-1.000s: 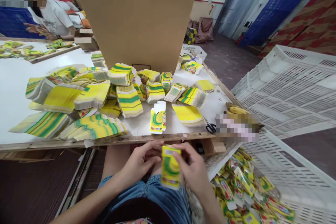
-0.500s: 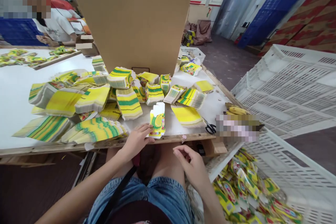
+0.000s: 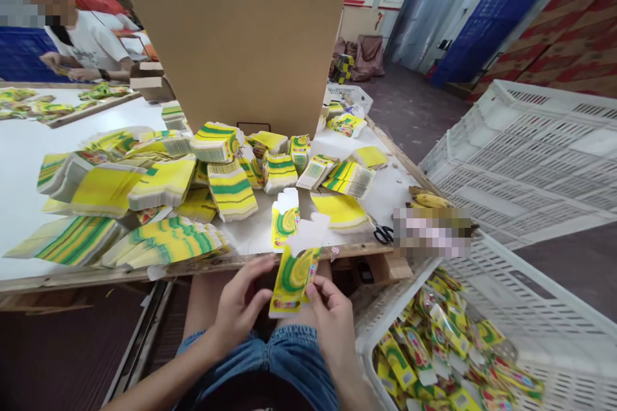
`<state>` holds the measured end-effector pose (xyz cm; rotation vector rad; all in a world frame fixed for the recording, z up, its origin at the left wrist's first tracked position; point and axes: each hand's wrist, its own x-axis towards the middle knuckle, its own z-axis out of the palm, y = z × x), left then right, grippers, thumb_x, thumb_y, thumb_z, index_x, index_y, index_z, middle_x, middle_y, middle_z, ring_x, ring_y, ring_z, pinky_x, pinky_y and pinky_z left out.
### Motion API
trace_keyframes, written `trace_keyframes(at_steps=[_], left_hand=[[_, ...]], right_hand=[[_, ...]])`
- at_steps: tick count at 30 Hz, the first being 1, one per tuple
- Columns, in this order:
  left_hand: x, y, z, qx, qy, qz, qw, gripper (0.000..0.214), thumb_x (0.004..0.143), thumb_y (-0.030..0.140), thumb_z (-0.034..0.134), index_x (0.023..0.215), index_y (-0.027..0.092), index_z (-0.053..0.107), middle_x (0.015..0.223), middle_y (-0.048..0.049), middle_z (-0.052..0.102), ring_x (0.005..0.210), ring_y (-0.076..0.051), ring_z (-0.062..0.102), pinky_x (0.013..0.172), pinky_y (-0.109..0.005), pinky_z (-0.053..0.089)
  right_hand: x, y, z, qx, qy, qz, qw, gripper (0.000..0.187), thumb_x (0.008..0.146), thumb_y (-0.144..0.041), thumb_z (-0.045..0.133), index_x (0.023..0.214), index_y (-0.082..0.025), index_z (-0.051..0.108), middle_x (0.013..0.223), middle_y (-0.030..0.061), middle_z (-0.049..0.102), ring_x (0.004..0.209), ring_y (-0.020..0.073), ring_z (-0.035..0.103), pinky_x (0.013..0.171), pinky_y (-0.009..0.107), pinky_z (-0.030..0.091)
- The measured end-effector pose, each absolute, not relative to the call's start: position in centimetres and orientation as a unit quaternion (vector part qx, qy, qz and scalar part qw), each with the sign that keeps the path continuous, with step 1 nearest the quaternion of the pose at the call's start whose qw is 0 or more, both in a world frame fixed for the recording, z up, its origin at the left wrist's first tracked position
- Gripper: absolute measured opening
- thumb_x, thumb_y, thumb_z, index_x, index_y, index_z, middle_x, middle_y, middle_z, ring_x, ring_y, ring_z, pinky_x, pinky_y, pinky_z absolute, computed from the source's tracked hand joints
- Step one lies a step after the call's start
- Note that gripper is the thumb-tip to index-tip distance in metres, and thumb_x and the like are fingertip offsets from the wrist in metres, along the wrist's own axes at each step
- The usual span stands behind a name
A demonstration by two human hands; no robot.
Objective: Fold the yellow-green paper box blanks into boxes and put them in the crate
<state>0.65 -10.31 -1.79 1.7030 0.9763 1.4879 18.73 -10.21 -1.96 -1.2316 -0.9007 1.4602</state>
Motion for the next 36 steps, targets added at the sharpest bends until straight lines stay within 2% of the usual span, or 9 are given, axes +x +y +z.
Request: trace_keyframes(at_steps=[2, 4, 7, 12, 18, 25, 30, 33, 36], left_hand=[[1.0, -9.8, -1.0, 0.509, 0.385, 0.571, 0.517, 0.040, 0.088, 0.032, 0.060, 0.126, 0.020, 0.059, 0.124, -0.0135, 0.066, 0.113, -0.026, 0.063, 0.097, -0.040, 0.050], [1.1, -9.3, -0.4, 0.417, 0.338, 0.532, 0.655, 0.044, 0.085, 0.043, 0.062, 0.121, 0.018, 0.064, 0.115, -0.0136, 0.070, 0.105, -0.027, 0.066, 0.092, -0.038, 0.052], [0.9, -9.3, 0.2, 0.358, 0.304, 0.496, 0.730, 0.045, 0.080, 0.047, 0.066, 0.111, 0.015, 0.070, 0.105, -0.0126, 0.074, 0.093, -0.025, 0.069, 0.082, -0.032, 0.054], [0.4, -9.8, 0.5, 0.350, 0.334, 0.511, 0.711, 0.038, 0.074, 0.041, 0.074, 0.103, 0.015, 0.073, 0.091, -0.0083, 0.076, 0.070, -0.016, 0.067, 0.067, -0.023, 0.051], [1.1, -9.8, 0.6, 0.411, 0.373, 0.529, 0.642, 0.036, 0.078, 0.038, 0.071, 0.106, 0.015, 0.070, 0.094, -0.0063, 0.075, 0.079, -0.016, 0.066, 0.076, -0.025, 0.050], [1.9, -10.2, 0.0, 0.419, 0.420, 0.519, 0.615, 0.038, 0.083, 0.046, 0.062, 0.102, 0.013, 0.069, 0.085, -0.0052, 0.073, 0.071, -0.016, 0.064, 0.070, -0.025, 0.051], [1.7, -10.0, -0.9, 0.417, 0.456, 0.523, 0.587, 0.035, 0.082, 0.046, 0.063, 0.086, 0.012, 0.069, 0.072, -0.0025, 0.069, 0.063, -0.014, 0.060, 0.064, -0.025, 0.051], [1.3, -9.9, -1.2, 0.428, 0.441, 0.516, 0.596, 0.032, 0.081, 0.040, 0.066, 0.099, 0.013, 0.063, 0.085, -0.0050, 0.071, 0.075, -0.017, 0.066, 0.075, -0.028, 0.053], [0.6, -10.1, -1.0, 0.436, 0.411, 0.505, 0.622, 0.052, 0.079, 0.031, 0.070, 0.122, 0.019, 0.043, 0.103, -0.0091, 0.071, 0.091, -0.021, 0.068, 0.083, -0.034, 0.053]], right_hand=[[18.2, -10.5, -2.2, -0.482, -0.380, 0.625, 0.483, 0.033, 0.072, -0.042, 0.078, 0.095, -0.020, 0.069, 0.084, 0.0059, 0.074, 0.079, 0.0206, 0.067, 0.076, 0.032, 0.050], [17.5, -10.5, -2.4, -0.460, -0.377, 0.643, 0.483, 0.032, 0.072, -0.041, 0.078, 0.094, -0.021, 0.067, 0.079, 0.0046, 0.074, 0.073, 0.0194, 0.066, 0.071, 0.030, 0.050], [16.6, -10.5, -2.4, -0.453, -0.388, 0.646, 0.476, 0.029, 0.072, -0.041, 0.078, 0.088, -0.020, 0.068, 0.082, 0.0049, 0.074, 0.076, 0.0194, 0.066, 0.073, 0.030, 0.050], [16.5, -10.6, -1.2, -0.483, -0.442, 0.601, 0.459, 0.030, 0.073, -0.045, 0.076, 0.085, -0.018, 0.072, 0.083, 0.0070, 0.073, 0.079, 0.0221, 0.065, 0.074, 0.032, 0.051], [16.3, -10.9, -0.8, -0.510, -0.481, 0.566, 0.435, 0.041, 0.070, -0.044, 0.078, 0.100, -0.018, 0.070, 0.083, 0.0072, 0.073, 0.075, 0.0228, 0.065, 0.067, 0.032, 0.053], [16.4, -10.7, -2.1, -0.527, -0.453, 0.565, 0.445, 0.032, 0.074, -0.048, 0.073, 0.078, -0.017, 0.065, 0.069, 0.0036, 0.068, 0.062, 0.0197, 0.062, 0.060, 0.031, 0.051], [16.1, -10.7, -2.1, -0.539, -0.494, 0.518, 0.445, 0.031, 0.077, -0.048, 0.071, 0.083, -0.019, 0.062, 0.070, 0.0026, 0.067, 0.063, 0.0192, 0.062, 0.061, 0.030, 0.052], [15.9, -10.6, -1.6, -0.514, -0.502, 0.511, 0.471, 0.029, 0.082, -0.042, 0.066, 0.100, -0.021, 0.056, 0.087, 0.0054, 0.069, 0.074, 0.0200, 0.065, 0.070, 0.031, 0.054], [16.0, -10.4, -0.8, -0.489, -0.508, 0.512, 0.491, 0.037, 0.085, -0.036, 0.064, 0.115, -0.023, 0.047, 0.104, 0.0088, 0.067, 0.088, 0.0215, 0.067, 0.076, 0.033, 0.055]])
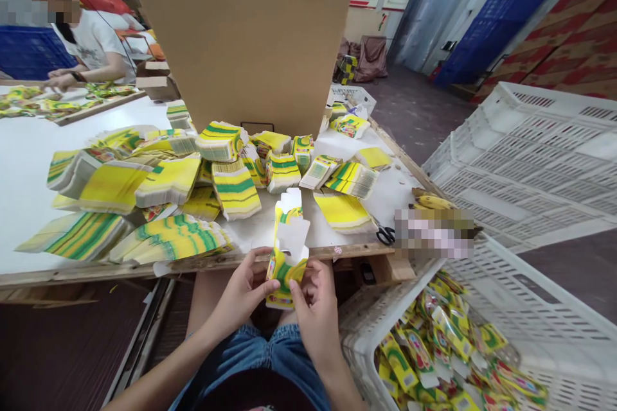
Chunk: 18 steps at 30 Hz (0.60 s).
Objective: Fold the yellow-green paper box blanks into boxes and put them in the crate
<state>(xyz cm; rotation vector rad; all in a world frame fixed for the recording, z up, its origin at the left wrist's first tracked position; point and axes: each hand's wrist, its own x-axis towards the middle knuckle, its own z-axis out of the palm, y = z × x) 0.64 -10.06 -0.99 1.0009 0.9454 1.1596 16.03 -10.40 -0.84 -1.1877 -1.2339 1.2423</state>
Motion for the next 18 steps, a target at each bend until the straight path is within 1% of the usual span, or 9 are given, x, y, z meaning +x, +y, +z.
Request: trace_keyframes(at_steps=[4, 6, 9, 10, 11, 13, 14, 16, 18], left_hand=[[-0.3, -10.6, -0.1, 0.464, 0.361, 0.468, 0.660, 0.063, 0.086, 0.030, 0.062, 0.134, 0.024, 0.022, 0.108, -0.0121, 0.069, 0.094, -0.023, 0.069, 0.081, -0.035, 0.054], [-0.6, -10.9, 0.6, 0.480, 0.339, 0.459, 0.666, 0.070, 0.088, 0.030, 0.061, 0.139, 0.025, 0.013, 0.112, -0.0134, 0.067, 0.100, -0.024, 0.067, 0.082, -0.035, 0.054], [-1.0, -11.1, 1.5, 0.496, 0.322, 0.452, 0.668, 0.081, 0.089, 0.030, 0.060, 0.145, 0.027, 0.002, 0.116, -0.0140, 0.064, 0.107, -0.025, 0.064, 0.088, -0.037, 0.051], [-1.0, -11.1, 1.8, 0.496, 0.318, 0.445, 0.675, 0.080, 0.089, 0.030, 0.059, 0.145, 0.027, 0.002, 0.116, -0.0135, 0.064, 0.107, -0.025, 0.064, 0.089, -0.037, 0.051], [-1.1, -11.1, 2.0, 0.492, 0.312, 0.438, 0.685, 0.077, 0.089, 0.030, 0.059, 0.145, 0.028, 0.007, 0.114, -0.0124, 0.064, 0.105, -0.024, 0.064, 0.088, -0.036, 0.051], [-1.2, -11.1, 2.1, 0.477, 0.295, 0.423, 0.712, 0.064, 0.087, 0.029, 0.062, 0.138, 0.028, 0.024, 0.107, -0.0086, 0.066, 0.097, -0.022, 0.066, 0.083, -0.032, 0.052], [-1.2, -11.1, 2.1, 0.467, 0.286, 0.416, 0.726, 0.056, 0.085, 0.028, 0.065, 0.131, 0.028, 0.033, 0.102, -0.0064, 0.066, 0.092, -0.020, 0.066, 0.079, -0.030, 0.051], [-1.2, -11.1, 1.7, 0.451, 0.279, 0.405, 0.745, 0.045, 0.081, 0.025, 0.070, 0.116, 0.026, 0.042, 0.092, -0.0024, 0.066, 0.083, -0.016, 0.066, 0.072, -0.025, 0.050], [-1.0, -11.1, 1.3, 0.441, 0.284, 0.396, 0.754, 0.040, 0.078, 0.022, 0.073, 0.106, 0.024, 0.045, 0.086, -0.0002, 0.065, 0.077, -0.014, 0.065, 0.068, -0.022, 0.048]], right_hand=[[16.8, -10.0, -0.1, -0.445, -0.539, 0.534, 0.475, 0.049, 0.086, -0.030, 0.063, 0.129, -0.027, 0.041, 0.117, 0.0099, 0.062, 0.098, 0.0224, 0.066, 0.081, 0.034, 0.054], [17.3, -9.9, 0.2, -0.426, -0.560, 0.538, 0.464, 0.048, 0.086, -0.029, 0.063, 0.130, -0.027, 0.043, 0.118, 0.0095, 0.063, 0.102, 0.0230, 0.064, 0.086, 0.036, 0.052], [17.9, -9.7, 0.8, -0.404, -0.573, 0.553, 0.451, 0.048, 0.087, -0.029, 0.061, 0.132, -0.029, 0.044, 0.120, 0.0088, 0.062, 0.103, 0.0230, 0.064, 0.087, 0.036, 0.052], [18.0, -9.7, 1.1, -0.398, -0.574, 0.561, 0.445, 0.049, 0.088, -0.028, 0.061, 0.133, -0.029, 0.043, 0.122, 0.0085, 0.061, 0.103, 0.0228, 0.063, 0.088, 0.036, 0.052], [18.2, -9.6, 1.4, -0.393, -0.575, 0.571, 0.436, 0.051, 0.088, -0.028, 0.061, 0.134, -0.030, 0.042, 0.122, 0.0083, 0.060, 0.103, 0.0227, 0.063, 0.088, 0.036, 0.051], [18.5, -9.4, 1.9, -0.387, -0.583, 0.589, 0.405, 0.049, 0.088, -0.029, 0.060, 0.133, -0.028, 0.042, 0.115, 0.0075, 0.063, 0.099, 0.0221, 0.064, 0.086, 0.035, 0.051], [18.6, -9.3, 2.1, -0.387, -0.588, 0.595, 0.388, 0.045, 0.088, -0.030, 0.060, 0.130, -0.027, 0.045, 0.108, 0.0064, 0.065, 0.094, 0.0213, 0.064, 0.082, 0.033, 0.051], [18.9, -9.0, 2.4, -0.392, -0.599, 0.593, 0.368, 0.028, 0.088, -0.032, 0.059, 0.114, -0.024, 0.054, 0.091, 0.0032, 0.064, 0.081, 0.0188, 0.063, 0.072, 0.028, 0.050], [19.0, -8.8, 2.4, -0.404, -0.617, 0.567, 0.367, 0.015, 0.089, -0.035, 0.058, 0.094, -0.021, 0.060, 0.080, 0.0012, 0.061, 0.072, 0.0166, 0.058, 0.065, 0.025, 0.047]])
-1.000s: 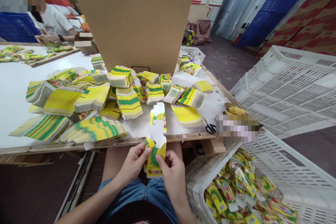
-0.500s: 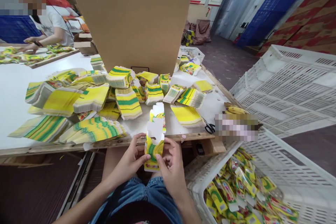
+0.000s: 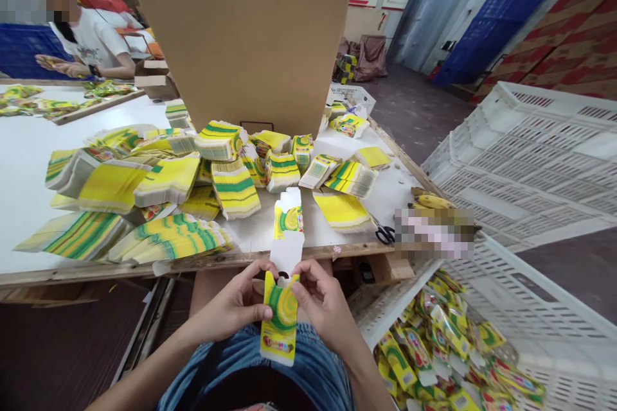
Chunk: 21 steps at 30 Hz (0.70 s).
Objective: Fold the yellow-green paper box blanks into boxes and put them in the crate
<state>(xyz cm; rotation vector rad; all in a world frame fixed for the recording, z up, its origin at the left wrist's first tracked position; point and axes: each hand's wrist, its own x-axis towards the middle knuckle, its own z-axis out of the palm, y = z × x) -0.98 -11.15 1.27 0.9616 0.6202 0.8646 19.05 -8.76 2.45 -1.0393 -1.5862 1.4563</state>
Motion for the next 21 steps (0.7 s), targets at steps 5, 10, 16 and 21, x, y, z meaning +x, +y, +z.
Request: trace_keyframes(at_steps=[5, 10, 16, 21], left_hand=[[-0.5, -11.3, 0.6, 0.432, 0.307, 0.430, 0.731, 0.038, 0.077, 0.022, 0.074, 0.104, 0.022, 0.047, 0.089, -0.0022, 0.066, 0.081, -0.015, 0.065, 0.071, -0.024, 0.048], [-0.6, -11.3, 0.8, 0.443, 0.310, 0.445, 0.714, 0.079, 0.080, 0.022, 0.071, 0.142, 0.029, 0.023, 0.104, -0.0084, 0.068, 0.090, -0.020, 0.067, 0.076, -0.030, 0.051], [-0.4, -10.9, 0.7, 0.473, 0.380, 0.435, 0.666, 0.053, 0.080, 0.017, 0.069, 0.130, 0.021, 0.052, 0.109, -0.0100, 0.069, 0.096, -0.022, 0.067, 0.080, -0.029, 0.051], [0.3, -10.9, 1.1, 0.482, 0.363, 0.432, 0.671, 0.052, 0.082, 0.014, 0.064, 0.132, 0.023, 0.051, 0.115, -0.0104, 0.068, 0.105, -0.023, 0.065, 0.091, -0.034, 0.049]], right_hand=[[18.3, -8.5, 2.0, -0.433, -0.620, 0.505, 0.415, 0.018, 0.088, -0.038, 0.060, 0.083, -0.020, 0.065, 0.076, 0.0020, 0.061, 0.073, 0.0178, 0.057, 0.068, 0.026, 0.046], [18.1, -8.3, 1.4, -0.421, -0.574, 0.536, 0.454, 0.037, 0.087, -0.040, 0.061, 0.122, -0.027, 0.060, 0.090, 0.0043, 0.065, 0.085, 0.0213, 0.061, 0.078, 0.032, 0.049], [19.3, -8.2, 1.8, -0.423, -0.635, 0.533, 0.366, 0.043, 0.087, -0.052, 0.055, 0.115, -0.023, 0.069, 0.095, 0.0071, 0.065, 0.094, 0.0244, 0.060, 0.082, 0.034, 0.046], [18.3, -8.7, 2.0, -0.499, -0.614, 0.522, 0.318, 0.035, 0.083, -0.033, 0.065, 0.115, -0.021, 0.060, 0.070, -0.0007, 0.068, 0.063, 0.0171, 0.060, 0.059, 0.025, 0.045]])
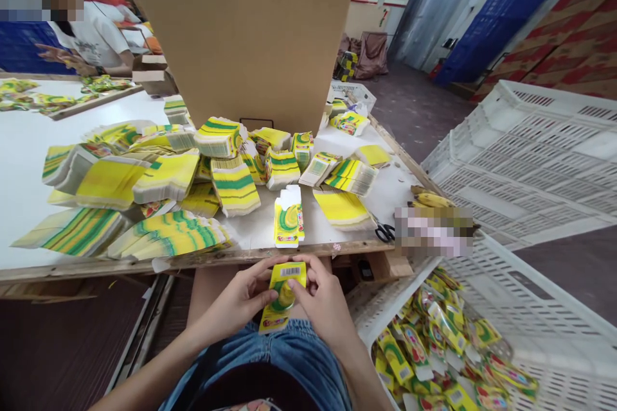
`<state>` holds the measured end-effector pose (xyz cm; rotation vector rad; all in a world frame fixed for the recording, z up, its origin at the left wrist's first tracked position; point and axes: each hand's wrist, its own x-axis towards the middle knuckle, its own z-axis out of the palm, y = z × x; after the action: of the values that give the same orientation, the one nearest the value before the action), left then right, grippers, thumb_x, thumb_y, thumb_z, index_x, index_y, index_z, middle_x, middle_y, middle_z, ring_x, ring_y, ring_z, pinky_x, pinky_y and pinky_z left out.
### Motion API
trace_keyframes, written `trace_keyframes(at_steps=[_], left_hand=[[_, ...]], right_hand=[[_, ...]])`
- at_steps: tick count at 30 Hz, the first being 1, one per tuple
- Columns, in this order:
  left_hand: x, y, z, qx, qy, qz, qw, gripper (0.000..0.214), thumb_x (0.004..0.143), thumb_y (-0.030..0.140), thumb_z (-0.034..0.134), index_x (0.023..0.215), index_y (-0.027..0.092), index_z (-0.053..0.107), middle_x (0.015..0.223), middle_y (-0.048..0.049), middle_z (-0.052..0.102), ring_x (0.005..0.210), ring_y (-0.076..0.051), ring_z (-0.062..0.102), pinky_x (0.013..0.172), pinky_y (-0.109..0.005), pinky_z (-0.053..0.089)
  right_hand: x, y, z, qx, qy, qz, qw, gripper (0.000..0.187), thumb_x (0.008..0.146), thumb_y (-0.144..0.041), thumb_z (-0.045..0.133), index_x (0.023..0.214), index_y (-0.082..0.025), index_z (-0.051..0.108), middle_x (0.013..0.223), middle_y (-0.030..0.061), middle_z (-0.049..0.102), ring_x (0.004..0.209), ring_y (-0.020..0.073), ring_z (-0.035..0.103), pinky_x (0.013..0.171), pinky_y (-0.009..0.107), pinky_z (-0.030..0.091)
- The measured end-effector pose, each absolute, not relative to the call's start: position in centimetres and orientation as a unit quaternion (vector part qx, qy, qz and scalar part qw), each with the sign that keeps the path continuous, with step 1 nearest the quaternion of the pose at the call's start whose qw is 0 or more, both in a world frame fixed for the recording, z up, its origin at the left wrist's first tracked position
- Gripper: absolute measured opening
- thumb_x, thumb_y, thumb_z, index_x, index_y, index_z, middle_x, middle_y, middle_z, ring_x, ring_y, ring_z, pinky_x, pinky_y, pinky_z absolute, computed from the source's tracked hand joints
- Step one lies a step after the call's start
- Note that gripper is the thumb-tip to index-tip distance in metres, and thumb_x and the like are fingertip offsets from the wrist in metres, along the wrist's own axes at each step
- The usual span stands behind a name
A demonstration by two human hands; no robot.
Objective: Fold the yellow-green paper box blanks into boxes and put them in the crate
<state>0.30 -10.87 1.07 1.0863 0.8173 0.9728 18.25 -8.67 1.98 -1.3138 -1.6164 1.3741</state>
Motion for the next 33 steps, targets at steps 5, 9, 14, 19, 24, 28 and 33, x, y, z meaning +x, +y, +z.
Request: trace_keyframes(at_steps=[5, 9, 14, 19, 24, 28, 33], left_hand=[[0.1, -10.5, 1.4, 0.427, 0.348, 0.459, 0.697, 0.056, 0.076, 0.016, 0.072, 0.128, 0.020, 0.053, 0.105, -0.0109, 0.071, 0.092, -0.023, 0.069, 0.081, -0.033, 0.053], [0.6, -10.6, 0.9, 0.408, 0.366, 0.447, 0.707, 0.056, 0.072, 0.016, 0.076, 0.124, 0.018, 0.055, 0.099, -0.0099, 0.073, 0.084, -0.022, 0.071, 0.073, -0.031, 0.055], [2.2, -9.7, -0.2, 0.554, 0.408, 0.432, 0.583, 0.054, 0.079, 0.020, 0.069, 0.130, 0.020, 0.051, 0.113, -0.0116, 0.069, 0.103, -0.025, 0.067, 0.089, -0.039, 0.054], [0.9, -5.0, -1.8, 0.747, 0.511, 0.371, 0.206, 0.063, 0.077, 0.026, 0.071, 0.135, 0.015, 0.049, 0.143, -0.0180, 0.048, 0.136, -0.032, 0.040, 0.111, -0.050, 0.036], [-0.5, -2.7, -2.9, 0.778, 0.503, 0.349, 0.141, 0.020, 0.087, 0.015, 0.056, 0.099, 0.015, 0.072, 0.110, -0.0145, 0.073, 0.106, -0.029, 0.067, 0.091, -0.045, 0.056], [-0.4, -5.5, -2.9, 0.794, 0.460, 0.385, 0.103, 0.030, 0.092, 0.010, 0.042, 0.106, 0.014, 0.069, 0.113, -0.0151, 0.072, 0.109, -0.024, 0.066, 0.094, -0.039, 0.055], [0.8, -9.9, -2.4, 0.839, 0.252, 0.457, 0.152, 0.039, 0.087, 0.005, 0.053, 0.125, 0.014, 0.059, 0.125, -0.0157, 0.065, 0.129, -0.024, 0.051, 0.106, -0.041, 0.046]], right_hand=[[17.8, -8.8, 1.7, -0.525, -0.654, 0.436, 0.327, 0.042, 0.083, -0.034, 0.065, 0.122, -0.019, 0.061, 0.050, -0.0051, 0.057, 0.047, 0.0154, 0.052, 0.050, 0.025, 0.040], [18.0, -8.8, 0.9, -0.508, -0.649, 0.423, 0.377, 0.034, 0.088, -0.039, 0.057, 0.116, -0.023, 0.069, 0.094, 0.0078, 0.072, 0.087, 0.0240, 0.066, 0.076, 0.031, 0.051], [21.1, -9.3, 0.9, -0.554, -0.611, 0.376, 0.422, 0.032, 0.087, -0.045, 0.057, 0.103, -0.021, 0.072, 0.104, 0.0105, 0.070, 0.094, 0.0267, 0.064, 0.083, 0.039, 0.050], [26.7, -9.7, 3.8, -0.671, -0.629, -0.018, 0.392, 0.047, 0.080, -0.060, 0.057, 0.092, -0.020, 0.076, 0.097, 0.0139, 0.061, 0.100, 0.0342, 0.054, 0.097, 0.055, 0.031], [24.7, -9.3, 2.8, -0.636, -0.604, 0.209, 0.433, 0.038, 0.080, -0.054, 0.061, 0.088, -0.020, 0.074, 0.092, 0.0102, 0.067, 0.088, 0.0268, 0.059, 0.084, 0.042, 0.044], [19.9, -8.3, -0.5, -0.584, -0.431, 0.491, 0.482, 0.046, 0.081, -0.057, 0.059, 0.095, -0.015, 0.073, 0.080, 0.0083, 0.072, 0.064, 0.0187, 0.059, 0.062, 0.032, 0.047], [17.7, -8.8, -1.7, -0.522, -0.316, 0.584, 0.535, 0.038, 0.071, -0.048, 0.075, 0.092, -0.017, 0.071, 0.087, 0.0060, 0.075, 0.078, 0.0235, 0.068, 0.067, 0.031, 0.052]])
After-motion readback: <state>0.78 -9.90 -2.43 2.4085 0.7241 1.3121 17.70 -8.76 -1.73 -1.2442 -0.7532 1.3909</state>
